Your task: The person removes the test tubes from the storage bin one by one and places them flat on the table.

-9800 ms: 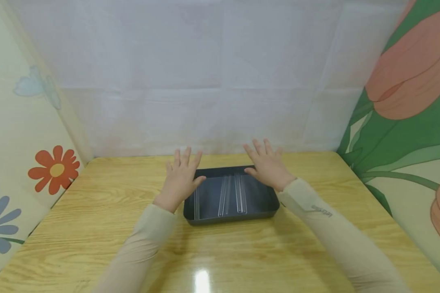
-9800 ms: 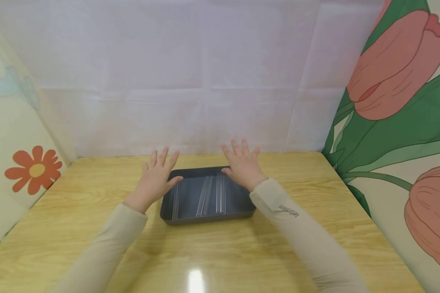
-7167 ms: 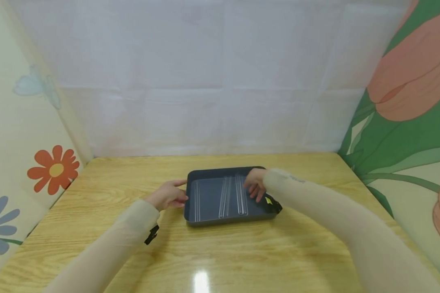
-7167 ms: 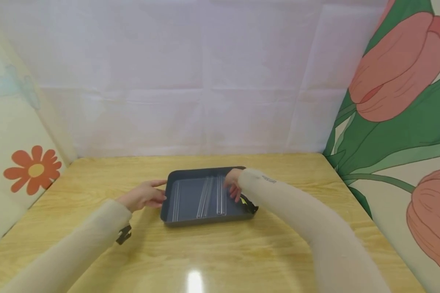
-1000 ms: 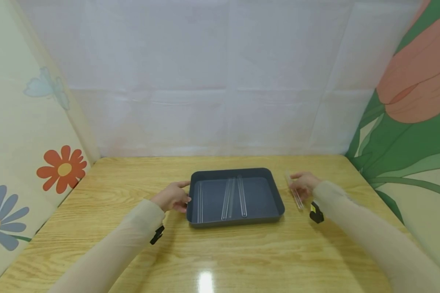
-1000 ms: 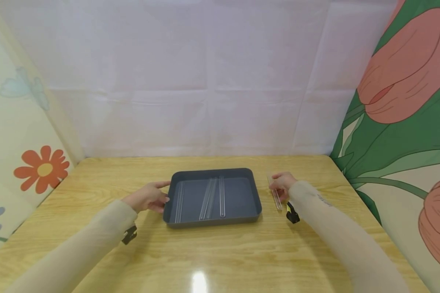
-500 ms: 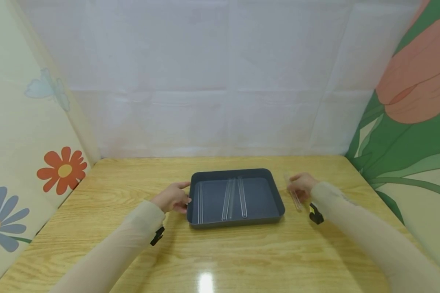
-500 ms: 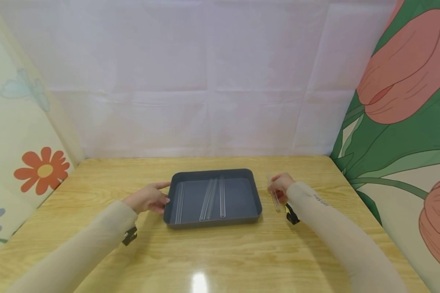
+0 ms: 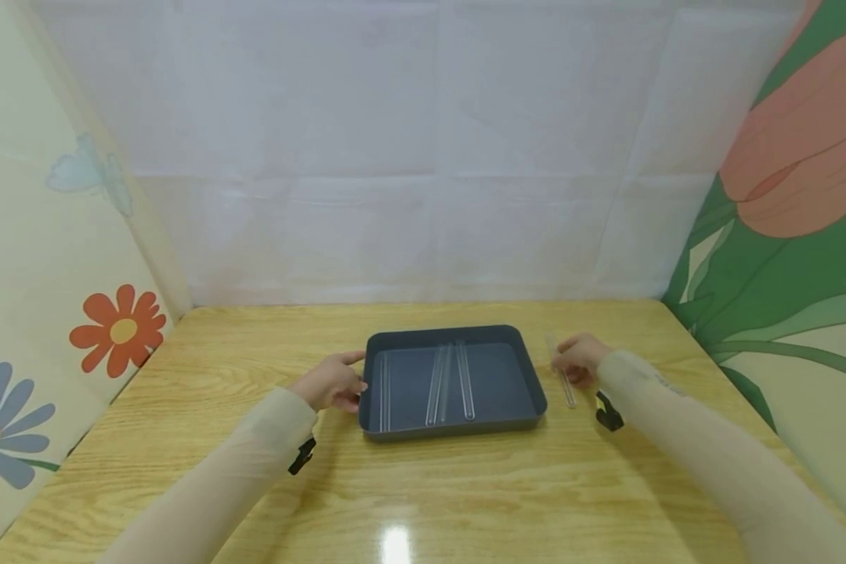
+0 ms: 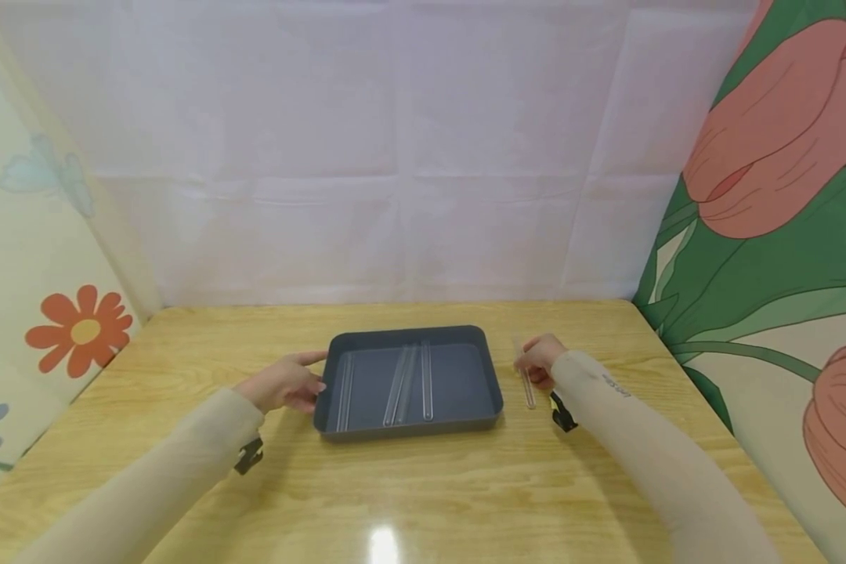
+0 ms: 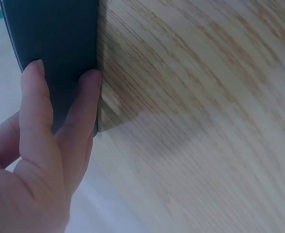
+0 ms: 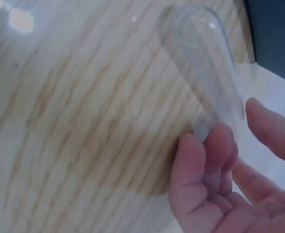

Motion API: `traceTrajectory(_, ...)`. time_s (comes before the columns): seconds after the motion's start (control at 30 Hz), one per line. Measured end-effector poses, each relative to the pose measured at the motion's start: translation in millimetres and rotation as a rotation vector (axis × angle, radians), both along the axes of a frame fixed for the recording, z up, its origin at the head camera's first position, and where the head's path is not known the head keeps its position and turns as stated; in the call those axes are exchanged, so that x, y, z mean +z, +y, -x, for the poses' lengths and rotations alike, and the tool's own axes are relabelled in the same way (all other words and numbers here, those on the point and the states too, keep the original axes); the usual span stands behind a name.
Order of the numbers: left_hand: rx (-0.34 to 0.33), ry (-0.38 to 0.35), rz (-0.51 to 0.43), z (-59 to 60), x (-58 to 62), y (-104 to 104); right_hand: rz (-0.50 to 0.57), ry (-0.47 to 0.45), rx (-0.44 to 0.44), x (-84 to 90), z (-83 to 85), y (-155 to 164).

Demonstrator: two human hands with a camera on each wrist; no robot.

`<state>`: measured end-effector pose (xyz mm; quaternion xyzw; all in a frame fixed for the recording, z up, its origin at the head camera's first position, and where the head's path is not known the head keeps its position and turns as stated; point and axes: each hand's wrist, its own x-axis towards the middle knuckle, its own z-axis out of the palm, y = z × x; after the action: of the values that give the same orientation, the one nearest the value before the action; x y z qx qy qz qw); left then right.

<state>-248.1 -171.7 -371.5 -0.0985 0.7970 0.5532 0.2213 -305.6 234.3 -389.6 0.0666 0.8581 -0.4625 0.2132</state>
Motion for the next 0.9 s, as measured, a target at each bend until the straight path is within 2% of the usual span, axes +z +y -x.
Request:
traceTrajectory(0.47, -0.001, -0.001, 0.005, 1.9, -2.7, -1, -0.009, -0.007, -0.03, 0.4, 0.0, 0)
traceTrajectory(0.7, 0.002, -0.008, 0.008, 1.6, -3.3, -2, -0.011, -0.013, -0.019, -0.1, 3.3, 5)
traceTrajectory(0.9, 0.004, 0.001, 0.013, 1.6, -1.3, -1, -0.017, 0.0, -0.002, 7.2, 0.2, 10)
